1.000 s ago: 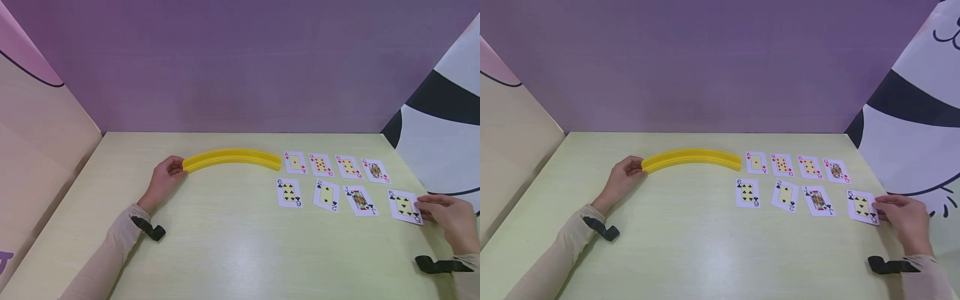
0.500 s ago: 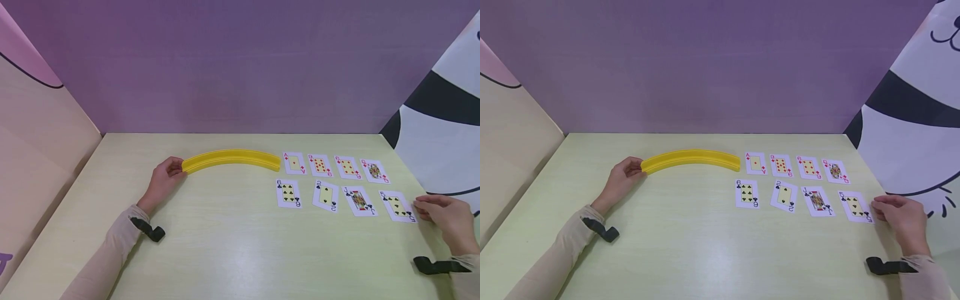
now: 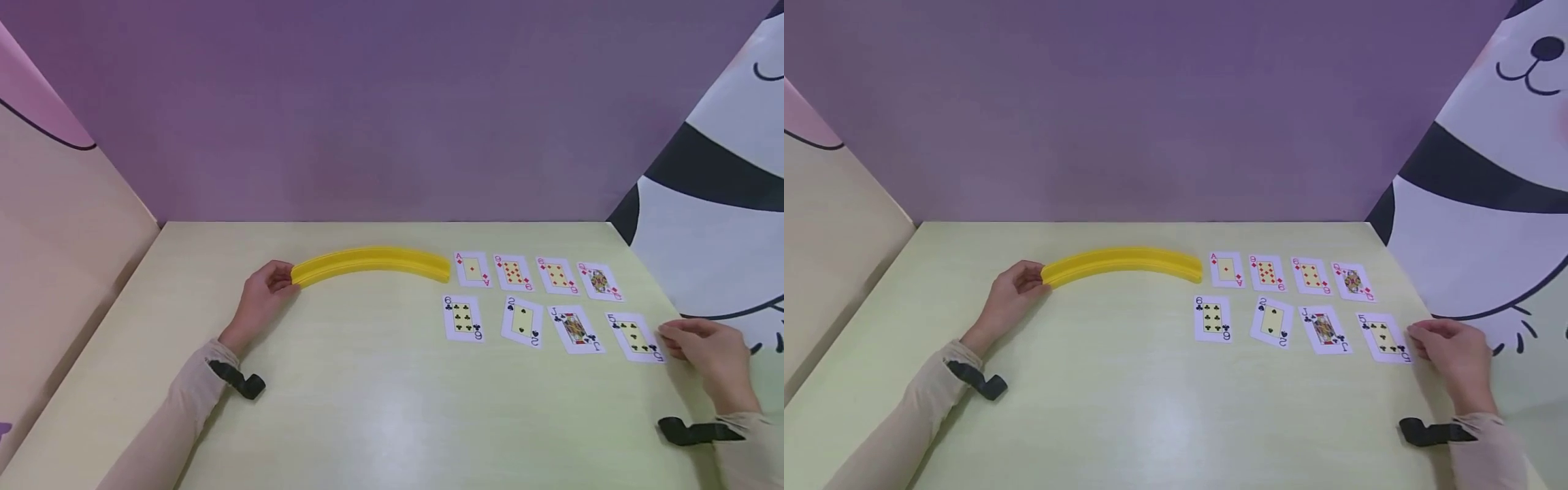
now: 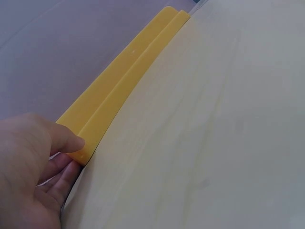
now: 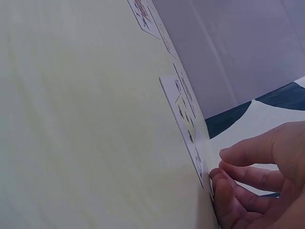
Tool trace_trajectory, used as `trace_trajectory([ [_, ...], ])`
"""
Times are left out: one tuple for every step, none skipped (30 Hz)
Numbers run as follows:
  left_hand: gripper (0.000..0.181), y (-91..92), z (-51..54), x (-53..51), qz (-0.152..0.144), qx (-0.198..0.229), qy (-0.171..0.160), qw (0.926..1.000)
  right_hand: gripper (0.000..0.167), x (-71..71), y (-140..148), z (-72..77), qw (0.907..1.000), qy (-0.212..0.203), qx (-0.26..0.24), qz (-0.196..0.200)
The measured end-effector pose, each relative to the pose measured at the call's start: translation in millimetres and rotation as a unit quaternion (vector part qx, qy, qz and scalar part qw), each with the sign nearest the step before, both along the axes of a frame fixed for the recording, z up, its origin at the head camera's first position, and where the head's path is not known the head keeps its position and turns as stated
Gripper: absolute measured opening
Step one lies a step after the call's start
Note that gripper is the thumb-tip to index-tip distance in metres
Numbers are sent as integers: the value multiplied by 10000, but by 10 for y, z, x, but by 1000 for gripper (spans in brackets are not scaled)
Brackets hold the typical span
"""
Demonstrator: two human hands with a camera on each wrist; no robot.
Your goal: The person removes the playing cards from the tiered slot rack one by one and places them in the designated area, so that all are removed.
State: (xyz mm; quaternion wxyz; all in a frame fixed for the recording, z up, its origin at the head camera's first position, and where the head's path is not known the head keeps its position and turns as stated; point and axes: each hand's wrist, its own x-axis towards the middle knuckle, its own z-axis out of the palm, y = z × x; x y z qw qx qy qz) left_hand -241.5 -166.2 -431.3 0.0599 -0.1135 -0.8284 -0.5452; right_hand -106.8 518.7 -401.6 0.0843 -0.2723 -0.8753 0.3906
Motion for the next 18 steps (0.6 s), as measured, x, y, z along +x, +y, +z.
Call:
trace_trajectory([
  [34,2,-14,10,21,1,-7,10000,44,-5,-7,-6,10000,-54,69,23],
  [34,4,-27,18,39,-12,-10,10000,46,-10,-11,-11,9999,-107,127,19],
  [34,5,-39,23,49,-29,-24,10000,48,-15,-12,-17,9997,-143,179,12],
  [33,9,-47,26,58,-26,-35,10000,49,-19,-15,-20,9996,-168,223,8],
  [33,9,-51,25,53,-28,-21,10000,50,-24,-15,-25,9995,-176,266,9],
  [33,9,-52,19,48,-25,-3,10000,50,-33,-14,-27,9993,-185,320,5],
  [33,6,-46,10,29,-29,-1,10000,51,-41,-13,-29,9992,-176,362,4],
  [34,7,-40,-1,9,-44,15,10000,51,-49,-7,-31,9991,-161,393,-6],
  [37,8,-36,-16,-14,-50,23,10000,52,-55,0,-31,9990,-146,425,-5],
  [40,10,-26,-30,-58,-47,10,10000,53,-58,4,-24,9990,-137,426,-20],
  [44,12,-17,-44,-85,-75,-28,9999,53,-61,11,-20,9991,-126,405,-31],
  [49,15,-4,-56,-117,-135,-83,9998,53,-61,14,-12,9992,-105,372,-38],
  [54,16,11,-62,-160,-205,-141,9996,53,-59,16,-3,9995,-76,299,-44],
  [59,16,30,-59,-204,-316,-194,9991,53,-58,16,7,9998,-43,213,-44],
  [63,9,50,-47,-247,-467,-208,9984,54,-54,6,26,9998,-50,170,-33],
  [65,-3,76,-20,-285,-660,-192,9972,56,-49,-13,55,9999,-89,103,-11],
  [66,-21,106,20,-294,-895,-130,9955,59,-46,-42,89,9999,-140,85,41],
  [68,-40,137,72,-312,-1122,-32,9932,64,-43,-89,135,9997,-197,80,69],
])
